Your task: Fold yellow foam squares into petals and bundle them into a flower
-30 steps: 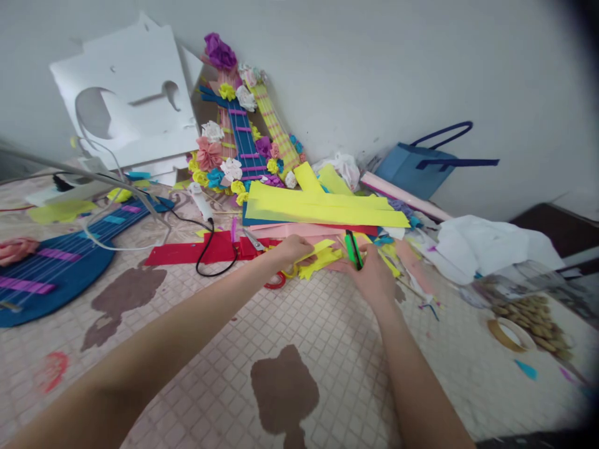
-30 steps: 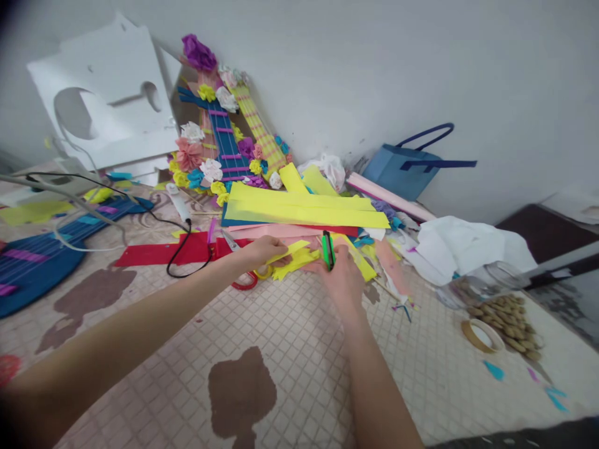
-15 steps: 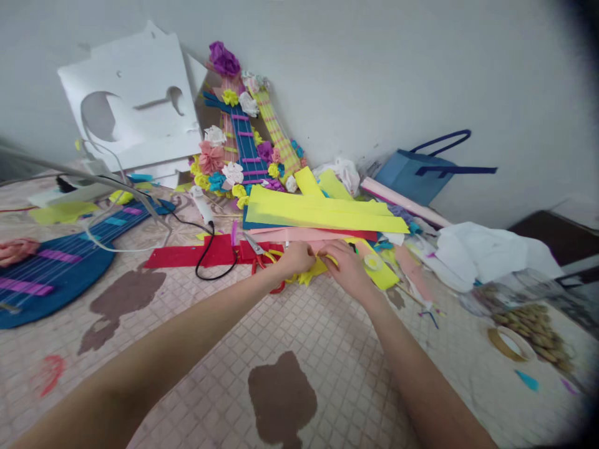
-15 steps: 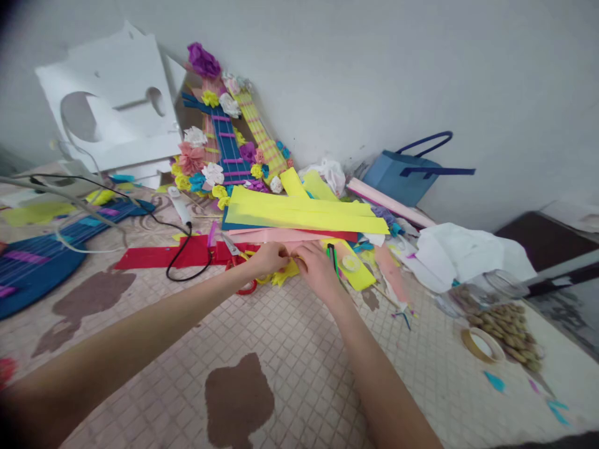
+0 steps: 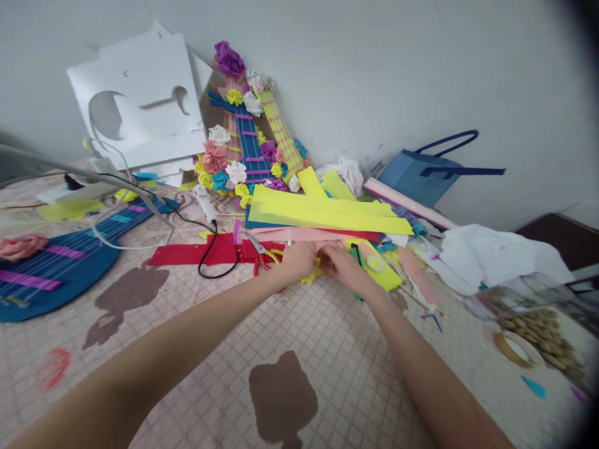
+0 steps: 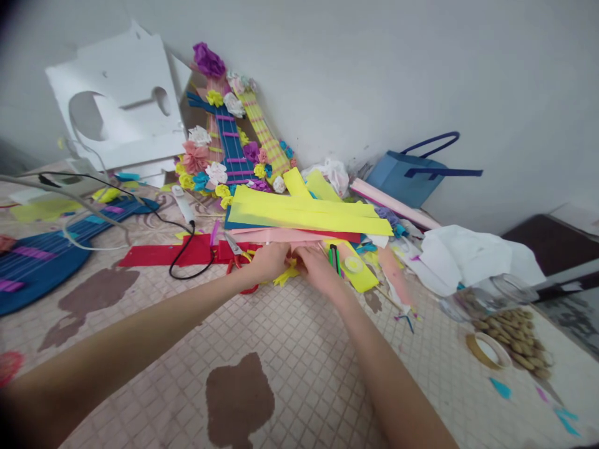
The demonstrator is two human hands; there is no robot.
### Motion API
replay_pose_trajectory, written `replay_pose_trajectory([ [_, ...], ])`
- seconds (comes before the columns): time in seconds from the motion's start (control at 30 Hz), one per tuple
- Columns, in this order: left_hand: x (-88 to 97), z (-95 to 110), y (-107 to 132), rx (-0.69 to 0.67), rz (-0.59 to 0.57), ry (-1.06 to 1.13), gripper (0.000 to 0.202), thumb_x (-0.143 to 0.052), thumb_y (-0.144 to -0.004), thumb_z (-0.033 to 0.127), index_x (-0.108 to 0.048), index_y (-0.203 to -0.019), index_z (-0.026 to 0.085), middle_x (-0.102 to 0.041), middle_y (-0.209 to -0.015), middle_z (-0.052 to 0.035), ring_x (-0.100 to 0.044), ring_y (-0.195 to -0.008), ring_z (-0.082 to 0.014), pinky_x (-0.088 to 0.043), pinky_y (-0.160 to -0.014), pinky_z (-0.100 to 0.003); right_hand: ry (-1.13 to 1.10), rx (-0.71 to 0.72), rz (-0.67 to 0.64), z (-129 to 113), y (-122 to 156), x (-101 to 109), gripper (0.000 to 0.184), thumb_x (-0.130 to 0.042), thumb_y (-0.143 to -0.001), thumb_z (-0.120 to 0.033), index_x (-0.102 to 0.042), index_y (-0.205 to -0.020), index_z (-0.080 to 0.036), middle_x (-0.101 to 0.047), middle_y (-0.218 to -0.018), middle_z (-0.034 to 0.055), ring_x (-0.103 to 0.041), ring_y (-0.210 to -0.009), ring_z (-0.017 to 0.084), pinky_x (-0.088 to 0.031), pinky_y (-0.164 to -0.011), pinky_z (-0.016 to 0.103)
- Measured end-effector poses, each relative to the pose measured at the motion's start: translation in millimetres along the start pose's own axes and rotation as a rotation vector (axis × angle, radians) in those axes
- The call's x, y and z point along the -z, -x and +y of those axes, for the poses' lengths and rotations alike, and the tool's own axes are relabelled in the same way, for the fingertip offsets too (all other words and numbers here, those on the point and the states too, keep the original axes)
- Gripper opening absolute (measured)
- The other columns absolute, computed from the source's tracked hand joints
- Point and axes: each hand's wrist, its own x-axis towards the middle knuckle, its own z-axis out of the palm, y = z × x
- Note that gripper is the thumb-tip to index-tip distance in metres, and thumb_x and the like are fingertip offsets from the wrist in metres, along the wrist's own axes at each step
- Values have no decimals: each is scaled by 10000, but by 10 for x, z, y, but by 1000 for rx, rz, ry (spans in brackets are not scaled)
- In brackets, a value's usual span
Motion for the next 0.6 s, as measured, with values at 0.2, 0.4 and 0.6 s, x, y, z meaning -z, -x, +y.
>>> replay_pose_trajectory([
  [0.2,-13,-141,15,-65,49,1,139,-558,-774,192,-669,-830,130,-666,-906,-126,-642,-862,-247,-505,-724,-325,55,21,-192,-2,-189,88,163,-541,-747,-65,-598,-852,-177,-622,-908,60,-551,-890,198,-378,-793,309],
  [0.4,14,-331,185,-201,173,44,140,-531,-766,126,-657,-820,153,-639,-897,-72,-592,-888,-197,-458,-804,-300,83,26,-334,-35,-341,164,174,-583,-709,-82,-611,-840,-193,-626,-896,38,-563,-790,183,-353,-678,273],
  [0.6,-36,-501,570,-330,202,68,118,-563,-753,97,-641,-808,166,-636,-897,-53,-561,-912,-207,-422,-799,-320,37,43,-452,-79,-454,231,72,-611,-747,-168,-618,-816,-187,-645,-781,11,-550,-668,150,-330,-575,235],
])
